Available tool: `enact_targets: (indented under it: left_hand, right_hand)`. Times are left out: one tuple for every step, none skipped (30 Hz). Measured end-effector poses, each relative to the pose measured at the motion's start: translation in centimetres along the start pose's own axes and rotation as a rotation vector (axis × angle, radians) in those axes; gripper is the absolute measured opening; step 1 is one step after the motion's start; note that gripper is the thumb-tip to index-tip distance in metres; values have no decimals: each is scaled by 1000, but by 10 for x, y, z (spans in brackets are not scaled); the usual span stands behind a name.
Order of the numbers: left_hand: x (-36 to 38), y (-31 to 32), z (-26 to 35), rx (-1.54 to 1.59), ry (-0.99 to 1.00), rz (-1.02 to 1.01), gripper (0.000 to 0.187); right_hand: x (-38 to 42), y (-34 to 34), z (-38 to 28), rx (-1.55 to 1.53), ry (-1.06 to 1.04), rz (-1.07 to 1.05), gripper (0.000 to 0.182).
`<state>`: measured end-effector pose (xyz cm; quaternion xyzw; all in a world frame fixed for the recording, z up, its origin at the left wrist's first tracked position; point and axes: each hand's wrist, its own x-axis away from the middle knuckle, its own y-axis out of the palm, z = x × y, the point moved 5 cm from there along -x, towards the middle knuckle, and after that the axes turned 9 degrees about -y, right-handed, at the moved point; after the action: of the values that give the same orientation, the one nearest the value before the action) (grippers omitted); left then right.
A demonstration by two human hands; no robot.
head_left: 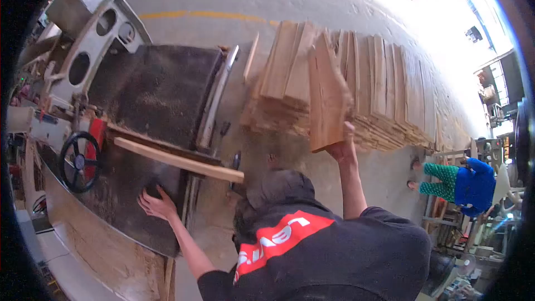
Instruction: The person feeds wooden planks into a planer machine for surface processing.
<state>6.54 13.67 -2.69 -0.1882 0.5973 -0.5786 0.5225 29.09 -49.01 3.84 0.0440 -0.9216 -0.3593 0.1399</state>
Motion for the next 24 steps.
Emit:
enact_targets:
  left_hand:
    - [0,-1,1,-37,11,31,62]
    - [0,0,4,-58,12,44,61]
    - [0,-2,5,-80,10,62,60]
    - [-1,-4,1,-109,5,83,60]
    - [-1,-4,-1,-69,18,95,59]
    - [0,-1,-5,-32,27,113,58]
    - [-3,-8,-1,5,34,134,57]
    - [-2,-16,4,74,69,185,52]
    - [-2,-25,10,133,111,225,49]
    - [-1,-34,15,190,155,266,47]
    - [0,-44,20,243,201,305,44]
    - [1,-51,25,316,202,335,39]
    - [4,-61,32,386,203,369,34]
    - [11,-73,45,548,39,300,29]
    - [24,-82,62,709,-125,230,24]
    - [34,-80,77,1034,-192,165,22]
    - [48,-77,93,1366,-255,109,20]
    - [62,-93,121,1395,-378,-103,21]
    - [79,-81,148,1549,-350,-282,25]
    - [92,-85,175,1606,-504,-698,39]
    - [102,-84,193,1579,-660,-1163,48]
    - [117,-77,203,1741,-628,-1323,56]
    - [121,-86,216,1897,-819,-1304,57]
    - [122,-95,223,2054,-1001,-1282,60]
  right_hand:
    - [20,20,-4,-242,-16,-73,90]
    - [36,54,-12,-367,-39,-154,92]
    - [48,60,-9,-334,-23,-97,100]
    - [56,66,-6,-324,-3,-84,100]
    - [63,70,1,-314,28,-80,100]
    - [68,73,7,-300,60,-80,100]
    - [71,75,16,-287,100,-84,99]
    - [73,76,24,-266,139,-89,99]
    - [74,79,33,-246,173,-102,99]
    - [75,81,42,-228,215,-116,99]
    - [75,85,50,-204,252,-132,99]
    - [74,88,59,-189,292,-146,99]
    - [77,92,65,-158,324,-167,98]
    - [79,96,71,-131,360,-186,98]
    - [82,97,76,-105,395,-198,98]
    - [84,99,81,-75,429,-211,98]
    - [83,103,85,-39,457,-238,98]
    - [82,106,89,-7,495,-264,98]
    - [77,107,91,29,535,-286,98]
    - [76,110,95,67,573,-314,97]
    - [72,113,100,107,614,-347,97]
    - [69,116,104,141,655,-380,97]
    - [66,119,109,172,692,-412,97]
    - [64,123,113,207,724,-450,97]
